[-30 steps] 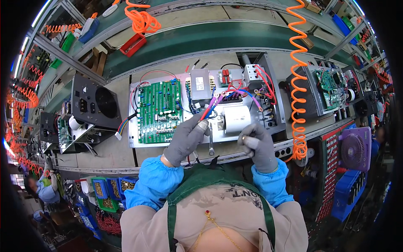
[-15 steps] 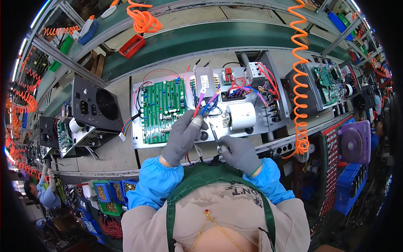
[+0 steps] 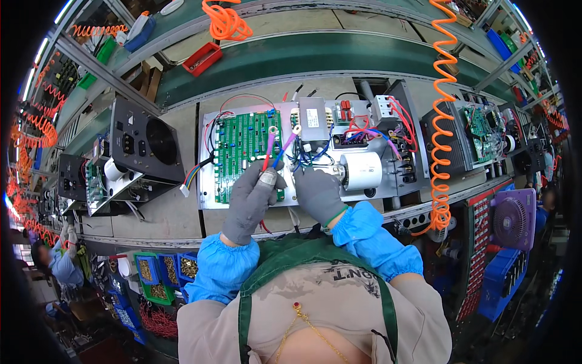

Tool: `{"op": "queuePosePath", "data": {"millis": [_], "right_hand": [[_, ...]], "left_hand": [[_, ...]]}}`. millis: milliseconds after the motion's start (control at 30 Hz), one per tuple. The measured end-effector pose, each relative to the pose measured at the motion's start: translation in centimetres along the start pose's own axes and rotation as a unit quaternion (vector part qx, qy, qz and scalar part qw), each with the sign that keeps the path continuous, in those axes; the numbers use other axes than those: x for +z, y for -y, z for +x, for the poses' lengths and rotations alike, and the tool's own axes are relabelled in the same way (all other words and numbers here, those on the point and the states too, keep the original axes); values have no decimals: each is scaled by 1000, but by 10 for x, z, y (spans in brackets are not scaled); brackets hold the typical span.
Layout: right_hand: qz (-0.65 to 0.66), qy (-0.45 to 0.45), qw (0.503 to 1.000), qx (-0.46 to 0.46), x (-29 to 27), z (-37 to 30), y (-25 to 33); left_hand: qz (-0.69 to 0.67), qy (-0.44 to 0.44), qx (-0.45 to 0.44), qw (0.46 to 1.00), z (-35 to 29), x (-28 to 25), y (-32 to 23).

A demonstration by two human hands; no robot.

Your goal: The person assembles an electronic device by connecting red and blue wires to a white motor and a green circuit board. They then secure a control panel into a metal casing using a pneumatic screwdriver to fasten screws.

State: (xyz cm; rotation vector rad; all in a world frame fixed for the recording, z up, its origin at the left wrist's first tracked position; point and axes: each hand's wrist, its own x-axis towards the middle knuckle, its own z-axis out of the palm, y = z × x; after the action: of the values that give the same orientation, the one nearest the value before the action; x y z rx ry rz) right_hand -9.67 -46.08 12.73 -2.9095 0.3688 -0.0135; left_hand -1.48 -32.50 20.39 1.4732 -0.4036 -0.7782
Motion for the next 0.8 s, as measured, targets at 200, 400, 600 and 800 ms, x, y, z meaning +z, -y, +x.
{"op": "queuePosePath", "data": {"millis": [200,400,600,800], "right_hand": [[129,-106,985,-34,-19,-24,-10],[634,-129,746,161,-101,-54,-34],[588,-211,764,158,-95,-72,-50],[419,-279,855,123,-89,-85,-61]], "left_hand": [[35,4,-28,999,1,7,4],[120,185,65,973,11,18,11],[232,190,180,937,9,53,16],[331,165,256,893,5,68,12]]}}
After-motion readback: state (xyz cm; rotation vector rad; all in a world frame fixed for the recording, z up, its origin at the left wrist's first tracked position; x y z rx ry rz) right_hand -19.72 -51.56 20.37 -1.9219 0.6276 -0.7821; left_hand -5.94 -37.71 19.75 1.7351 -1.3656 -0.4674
